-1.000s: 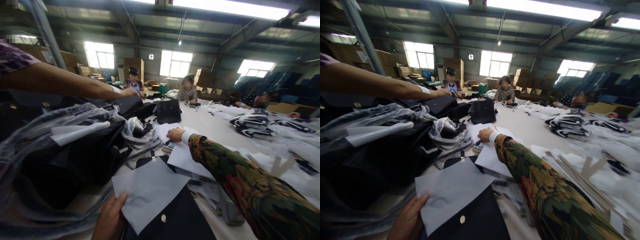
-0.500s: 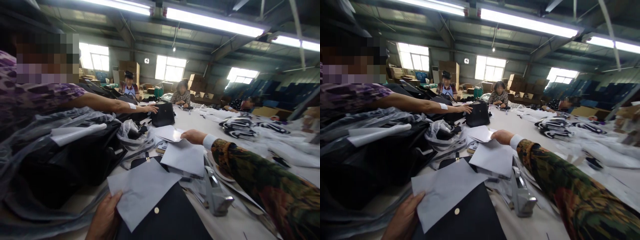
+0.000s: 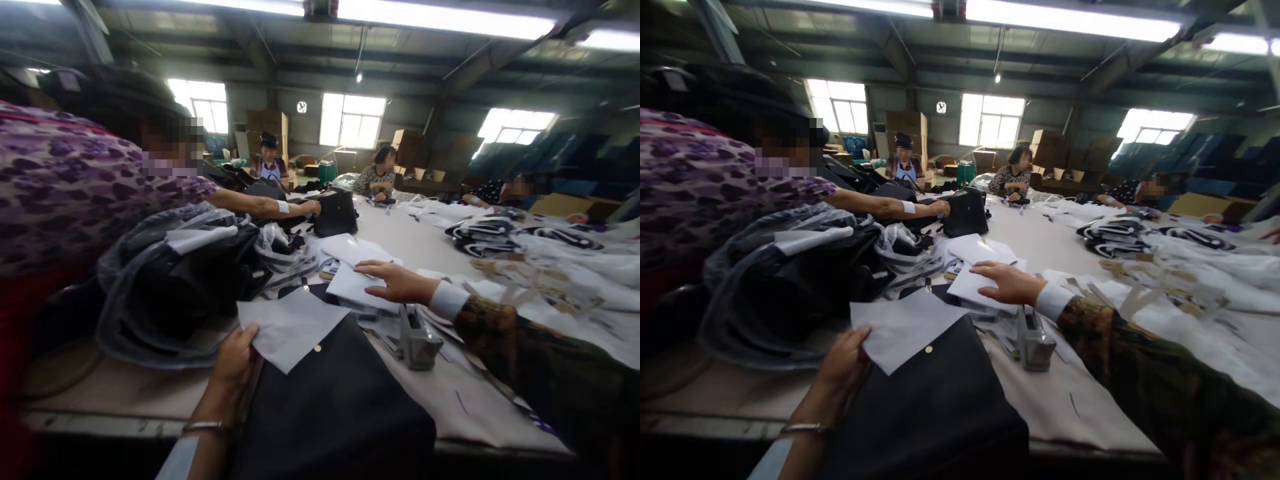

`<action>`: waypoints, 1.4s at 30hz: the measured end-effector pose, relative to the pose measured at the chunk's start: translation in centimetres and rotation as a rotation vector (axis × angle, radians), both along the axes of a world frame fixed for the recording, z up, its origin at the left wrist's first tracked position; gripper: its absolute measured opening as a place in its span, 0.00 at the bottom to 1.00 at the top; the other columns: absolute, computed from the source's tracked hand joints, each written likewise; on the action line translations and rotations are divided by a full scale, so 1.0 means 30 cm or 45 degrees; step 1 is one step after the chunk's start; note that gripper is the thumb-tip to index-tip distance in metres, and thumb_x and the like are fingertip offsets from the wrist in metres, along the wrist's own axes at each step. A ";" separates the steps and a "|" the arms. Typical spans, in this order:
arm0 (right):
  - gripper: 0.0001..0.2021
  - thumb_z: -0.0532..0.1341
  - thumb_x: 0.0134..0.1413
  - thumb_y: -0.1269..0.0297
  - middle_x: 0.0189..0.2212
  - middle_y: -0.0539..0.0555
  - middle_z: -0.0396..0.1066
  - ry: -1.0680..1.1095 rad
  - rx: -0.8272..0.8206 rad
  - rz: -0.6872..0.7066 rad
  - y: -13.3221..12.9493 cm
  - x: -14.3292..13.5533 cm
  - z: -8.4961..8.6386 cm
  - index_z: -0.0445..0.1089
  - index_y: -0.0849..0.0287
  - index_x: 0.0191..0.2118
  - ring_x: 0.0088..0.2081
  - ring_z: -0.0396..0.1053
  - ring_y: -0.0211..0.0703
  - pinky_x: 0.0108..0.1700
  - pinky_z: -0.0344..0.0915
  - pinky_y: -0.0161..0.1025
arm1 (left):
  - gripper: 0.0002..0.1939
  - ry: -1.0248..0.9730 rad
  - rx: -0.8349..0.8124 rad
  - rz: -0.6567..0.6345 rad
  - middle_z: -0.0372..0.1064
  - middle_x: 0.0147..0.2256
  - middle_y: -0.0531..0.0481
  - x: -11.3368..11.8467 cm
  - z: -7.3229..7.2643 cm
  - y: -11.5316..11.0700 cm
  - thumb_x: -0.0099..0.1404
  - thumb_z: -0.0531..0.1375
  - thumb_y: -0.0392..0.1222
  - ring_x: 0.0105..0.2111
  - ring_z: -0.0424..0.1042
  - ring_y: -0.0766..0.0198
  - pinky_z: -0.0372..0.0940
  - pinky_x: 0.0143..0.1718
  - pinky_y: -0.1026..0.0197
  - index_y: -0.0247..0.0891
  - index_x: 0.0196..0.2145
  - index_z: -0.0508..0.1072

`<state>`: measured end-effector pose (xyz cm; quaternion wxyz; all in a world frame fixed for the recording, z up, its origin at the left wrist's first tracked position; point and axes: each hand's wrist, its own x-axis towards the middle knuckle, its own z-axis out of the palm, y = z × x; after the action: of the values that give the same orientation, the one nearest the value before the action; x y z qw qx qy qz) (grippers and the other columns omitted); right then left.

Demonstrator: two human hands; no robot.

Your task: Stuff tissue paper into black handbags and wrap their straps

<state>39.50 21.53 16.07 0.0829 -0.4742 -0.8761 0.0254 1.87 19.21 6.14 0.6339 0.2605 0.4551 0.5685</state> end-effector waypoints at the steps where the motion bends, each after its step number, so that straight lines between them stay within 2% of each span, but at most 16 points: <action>1: 0.32 0.61 0.62 0.56 0.67 0.61 0.58 0.068 -0.071 0.087 -0.046 -0.049 0.000 0.58 0.56 0.69 0.66 0.60 0.53 0.67 0.56 0.49 | 0.04 -0.009 0.021 0.003 0.79 0.30 0.48 -0.004 0.021 -0.006 0.59 0.61 0.30 0.36 0.80 0.57 0.76 0.41 0.59 0.35 0.31 0.75; 3: 0.37 0.63 0.61 0.51 0.69 0.61 0.55 0.104 -0.185 0.205 -0.129 -0.140 -0.019 0.53 0.55 0.71 0.68 0.56 0.55 0.68 0.54 0.52 | 0.04 -0.031 0.047 0.002 0.79 0.31 0.47 -0.014 0.057 -0.020 0.57 0.62 0.30 0.35 0.79 0.58 0.75 0.40 0.60 0.33 0.32 0.76; 6: 0.39 0.65 0.58 0.51 0.69 0.65 0.54 0.048 -0.227 0.258 -0.207 -0.249 -0.079 0.54 0.57 0.71 0.68 0.54 0.59 0.67 0.53 0.54 | 0.09 -0.041 0.053 -0.030 0.79 0.33 0.43 -0.027 0.101 -0.055 0.54 0.63 0.31 0.36 0.79 0.56 0.75 0.42 0.57 0.29 0.35 0.76; 9: 0.32 0.62 0.60 0.59 0.66 0.66 0.59 -0.011 -0.133 0.279 -0.236 -0.320 -0.129 0.58 0.58 0.69 0.64 0.60 0.59 0.62 0.58 0.54 | 0.14 -0.081 0.036 -0.148 0.79 0.35 0.39 -0.037 0.132 -0.106 0.55 0.61 0.32 0.37 0.79 0.52 0.75 0.43 0.52 0.25 0.40 0.75; 11: 0.22 0.58 0.61 0.66 0.59 0.64 0.68 -0.096 -0.076 0.288 -0.248 -0.345 -0.141 0.68 0.59 0.61 0.58 0.66 0.56 0.58 0.60 0.51 | 0.14 -0.055 0.017 -0.231 0.78 0.35 0.38 -0.045 0.138 -0.132 0.58 0.59 0.33 0.36 0.79 0.52 0.76 0.41 0.52 0.25 0.43 0.74; 13: 0.13 0.56 0.61 0.70 0.47 0.62 0.75 -0.218 -0.052 0.278 -0.269 -0.352 -0.140 0.76 0.61 0.47 0.50 0.71 0.53 0.52 0.62 0.47 | 0.13 0.082 -0.011 -0.282 0.78 0.33 0.39 -0.057 0.128 -0.144 0.61 0.57 0.34 0.33 0.79 0.55 0.75 0.37 0.55 0.26 0.42 0.74; 15: 0.11 0.55 0.62 0.70 0.37 0.60 0.76 -0.283 -0.010 0.275 -0.302 -0.344 -0.132 0.76 0.62 0.36 0.43 0.72 0.50 0.46 0.61 0.44 | 0.10 0.242 -0.050 -0.311 0.76 0.30 0.41 -0.071 0.106 -0.144 0.61 0.59 0.34 0.29 0.77 0.58 0.74 0.32 0.58 0.28 0.40 0.74; 19: 0.09 0.56 0.62 0.68 0.32 0.57 0.75 -0.173 0.059 0.378 -0.389 -0.315 -0.114 0.73 0.60 0.32 0.36 0.70 0.44 0.41 0.59 0.40 | 0.11 0.442 -0.113 -0.341 0.74 0.25 0.47 -0.083 0.063 -0.130 0.52 0.67 0.35 0.22 0.72 0.62 0.69 0.23 0.61 0.31 0.34 0.73; 22: 0.10 0.56 0.64 0.67 0.31 0.55 0.74 -0.135 0.048 0.431 -0.450 -0.302 -0.101 0.71 0.59 0.31 0.34 0.69 0.42 0.38 0.58 0.39 | 0.14 0.611 -0.084 -0.391 0.69 0.19 0.52 -0.068 0.054 -0.119 0.45 0.72 0.37 0.17 0.67 0.65 0.63 0.19 0.65 0.32 0.28 0.73; 26: 0.08 0.57 0.62 0.69 0.31 0.55 0.73 -0.192 0.097 0.355 -0.508 -0.292 -0.072 0.71 0.59 0.32 0.34 0.67 0.43 0.38 0.56 0.41 | 0.15 0.819 0.026 -0.415 0.65 0.16 0.55 -0.045 0.102 -0.103 0.42 0.73 0.41 0.16 0.62 0.69 0.54 0.17 0.68 0.32 0.22 0.72; 30: 0.08 0.56 0.60 0.74 0.33 0.59 0.71 -0.252 0.266 0.107 -0.536 -0.270 -0.028 0.72 0.60 0.35 0.35 0.65 0.46 0.38 0.55 0.43 | 0.13 0.930 0.163 -0.353 0.66 0.20 0.56 -0.033 0.198 -0.082 0.49 0.69 0.45 0.19 0.62 0.70 0.55 0.20 0.68 0.34 0.27 0.73; 33: 0.08 0.56 0.61 0.73 0.34 0.60 0.71 -0.257 0.308 0.007 -0.535 -0.250 -0.008 0.72 0.60 0.34 0.36 0.65 0.48 0.40 0.56 0.44 | 0.12 1.004 0.212 -0.331 0.65 0.21 0.56 -0.007 0.230 -0.065 0.55 0.64 0.47 0.19 0.61 0.69 0.56 0.21 0.67 0.36 0.30 0.72; 37: 0.06 0.61 0.60 0.66 0.37 0.59 0.73 -0.118 0.093 0.091 -0.516 -0.211 -0.008 0.76 0.58 0.36 0.41 0.69 0.50 0.46 0.62 0.46 | 0.07 1.219 0.236 -0.327 0.65 0.20 0.54 0.033 0.178 -0.054 0.53 0.63 0.42 0.19 0.61 0.68 0.54 0.22 0.66 0.36 0.25 0.72; 40: 0.15 0.64 0.59 0.52 0.46 0.57 0.75 0.163 -0.250 0.206 -0.486 -0.185 0.020 0.78 0.53 0.47 0.45 0.72 0.49 0.51 0.65 0.44 | 0.07 1.392 0.248 -0.333 0.66 0.19 0.53 0.038 0.128 -0.055 0.52 0.63 0.41 0.21 0.62 0.66 0.52 0.23 0.64 0.36 0.21 0.71; 42: 0.19 0.62 0.60 0.47 0.49 0.56 0.75 0.335 -0.406 0.252 -0.450 -0.190 0.057 0.77 0.53 0.50 0.47 0.73 0.48 0.53 0.66 0.42 | 0.07 1.481 0.247 -0.332 0.67 0.19 0.52 0.033 0.116 -0.056 0.53 0.62 0.41 0.22 0.64 0.64 0.53 0.24 0.64 0.37 0.22 0.72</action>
<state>33.82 8.04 17.77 0.1177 -0.3856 -0.8849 0.2333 2.86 17.53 9.62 0.3188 0.6392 0.6374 0.2892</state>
